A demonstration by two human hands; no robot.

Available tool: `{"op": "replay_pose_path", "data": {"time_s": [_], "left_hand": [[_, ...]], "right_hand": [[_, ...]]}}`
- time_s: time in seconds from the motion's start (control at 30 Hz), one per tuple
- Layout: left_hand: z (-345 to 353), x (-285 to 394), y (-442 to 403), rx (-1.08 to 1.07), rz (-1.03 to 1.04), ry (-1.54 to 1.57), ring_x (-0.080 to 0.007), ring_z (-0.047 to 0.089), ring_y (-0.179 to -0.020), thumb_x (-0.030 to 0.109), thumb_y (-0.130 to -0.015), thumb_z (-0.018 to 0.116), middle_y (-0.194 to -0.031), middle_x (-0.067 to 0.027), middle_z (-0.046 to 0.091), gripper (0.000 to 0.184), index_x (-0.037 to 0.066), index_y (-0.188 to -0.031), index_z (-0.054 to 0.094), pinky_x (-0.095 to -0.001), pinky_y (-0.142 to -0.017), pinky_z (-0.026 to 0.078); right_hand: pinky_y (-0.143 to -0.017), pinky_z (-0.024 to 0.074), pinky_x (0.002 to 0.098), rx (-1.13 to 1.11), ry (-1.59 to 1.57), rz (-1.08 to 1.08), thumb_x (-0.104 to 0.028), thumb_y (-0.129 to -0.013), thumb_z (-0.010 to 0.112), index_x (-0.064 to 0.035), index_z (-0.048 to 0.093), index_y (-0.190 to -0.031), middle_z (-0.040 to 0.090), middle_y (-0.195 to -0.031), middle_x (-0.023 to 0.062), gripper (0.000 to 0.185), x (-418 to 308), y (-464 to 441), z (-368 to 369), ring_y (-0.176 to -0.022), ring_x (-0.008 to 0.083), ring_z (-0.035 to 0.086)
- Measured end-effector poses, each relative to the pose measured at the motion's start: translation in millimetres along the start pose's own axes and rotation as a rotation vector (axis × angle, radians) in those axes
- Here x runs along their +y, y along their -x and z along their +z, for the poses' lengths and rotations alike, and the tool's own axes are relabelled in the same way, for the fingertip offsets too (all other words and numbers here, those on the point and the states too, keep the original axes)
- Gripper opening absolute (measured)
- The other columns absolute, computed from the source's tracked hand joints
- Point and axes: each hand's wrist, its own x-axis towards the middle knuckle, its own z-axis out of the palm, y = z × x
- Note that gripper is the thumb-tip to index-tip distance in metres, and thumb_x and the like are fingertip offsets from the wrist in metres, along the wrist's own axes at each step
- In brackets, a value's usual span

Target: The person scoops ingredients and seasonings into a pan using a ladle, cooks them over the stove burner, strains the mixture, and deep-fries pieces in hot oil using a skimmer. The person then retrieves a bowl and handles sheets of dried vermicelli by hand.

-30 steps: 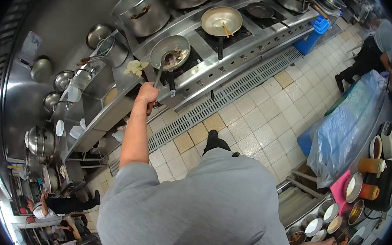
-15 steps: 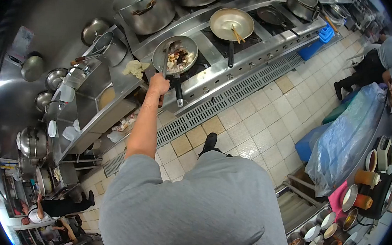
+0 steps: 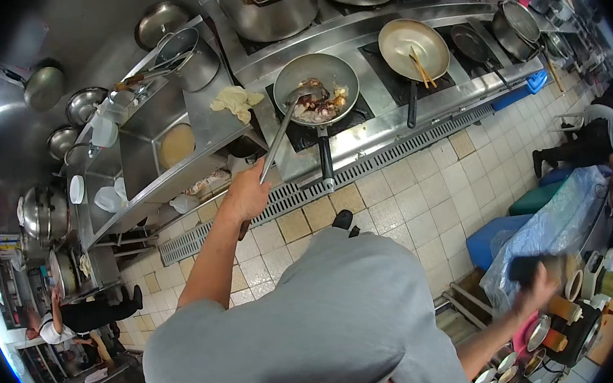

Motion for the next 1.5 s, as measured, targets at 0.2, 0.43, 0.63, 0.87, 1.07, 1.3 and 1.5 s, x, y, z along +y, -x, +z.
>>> {"op": "replay_pose_path", "data": {"time_s": [0.2,0.43,0.63,0.87,1.07,1.3,1.5], "left_hand": [[28.4,-31.5,-54.7,0.113,0.156,0.059,-0.0425,0.066,-0.103,0.015,-0.092,0.062,-0.112,-0.0303,0.066,0.064,-0.001,-0.149,0.038,-0.0432,-0.094,0.049],[6.5,-23.7,-31.1,-0.238,-0.03,1.01,-0.0076,0.054,-0.057,0.015,-0.098,0.058,-0.079,-0.0016,0.058,0.034,0.001,-0.129,0.055,-0.0256,-0.047,0.046],[18.7,-51.9,-32.5,-0.291,-0.161,1.609,-0.0058,0.049,-0.052,0.02,-0.102,0.056,-0.077,0.0007,0.057,0.017,0.004,-0.107,0.058,-0.0226,-0.044,0.042],[13.3,-60.6,-34.2,-0.38,-0.241,1.844,-0.0044,0.048,-0.056,0.02,-0.102,0.058,-0.085,-0.0031,0.059,0.015,0.005,-0.1,0.054,-0.0197,-0.045,0.041],[11.6,-59.7,-35.9,-0.389,-0.245,1.861,-0.0038,0.048,-0.056,0.02,-0.101,0.058,-0.086,-0.0038,0.059,0.015,0.005,-0.101,0.053,-0.0186,-0.045,0.041],[19.1,-62.1,-38.7,-0.44,-0.232,1.931,-0.0037,0.048,-0.056,0.02,-0.101,0.059,-0.085,-0.004,0.06,0.014,0.007,-0.102,0.053,-0.0179,-0.046,0.043],[27.5,-65.1,-38.4,-0.488,-0.229,2.02,-0.0073,0.051,-0.055,0.02,-0.104,0.053,-0.086,-0.0069,0.057,0.022,0.0,-0.114,0.052,-0.021,-0.042,0.048]], "right_hand": [[-0.096,0.0468,0.0353,-0.686,0.131,-0.139,-0.008,-0.077,0.079,-0.0018,0.046,-0.134,0.057,-0.122,0.0107,0.066,-31.2,28.6,310.3,-0.112,0.0209,0.056],[-0.091,0.0529,0.0449,-1.047,1.04,-0.31,-0.019,-0.081,0.073,-0.0038,0.05,-0.127,0.065,-0.12,0.0201,0.054,-47.5,32.7,491.1,-0.111,0.0383,0.065],[-0.091,0.0546,0.0431,-1.084,1.46,-0.483,-0.015,-0.089,0.059,-0.0083,0.056,-0.125,0.069,-0.115,0.0162,0.037,-42.0,23.9,560.0,-0.11,0.0309,0.068],[-0.089,0.0559,0.0413,-1.065,1.6,-0.602,-0.012,-0.093,0.056,-0.0095,0.063,-0.12,0.072,-0.113,0.0122,0.028,-70.7,20.6,561.4,-0.108,0.0299,0.07],[-0.087,0.0557,0.0422,-0.921,1.631,-0.64,-0.015,-0.094,0.056,-0.0115,0.065,-0.119,0.073,-0.111,0.0093,0.026,-68.1,4.9,555.1,-0.106,0.0286,0.071],[-0.087,0.0552,0.0416,-0.914,1.631,-0.644,-0.016,-0.095,0.056,-0.0115,0.065,-0.12,0.073,-0.111,0.0089,0.027,-73.8,7.9,553.2,-0.106,0.0285,0.071],[-0.088,0.0554,0.042,-0.942,1.6,-0.611,-0.015,-0.094,0.056,-0.011,0.065,-0.119,0.073,-0.112,0.0104,0.026,-69.5,12.3,543.5,-0.107,0.0289,0.07]]}}
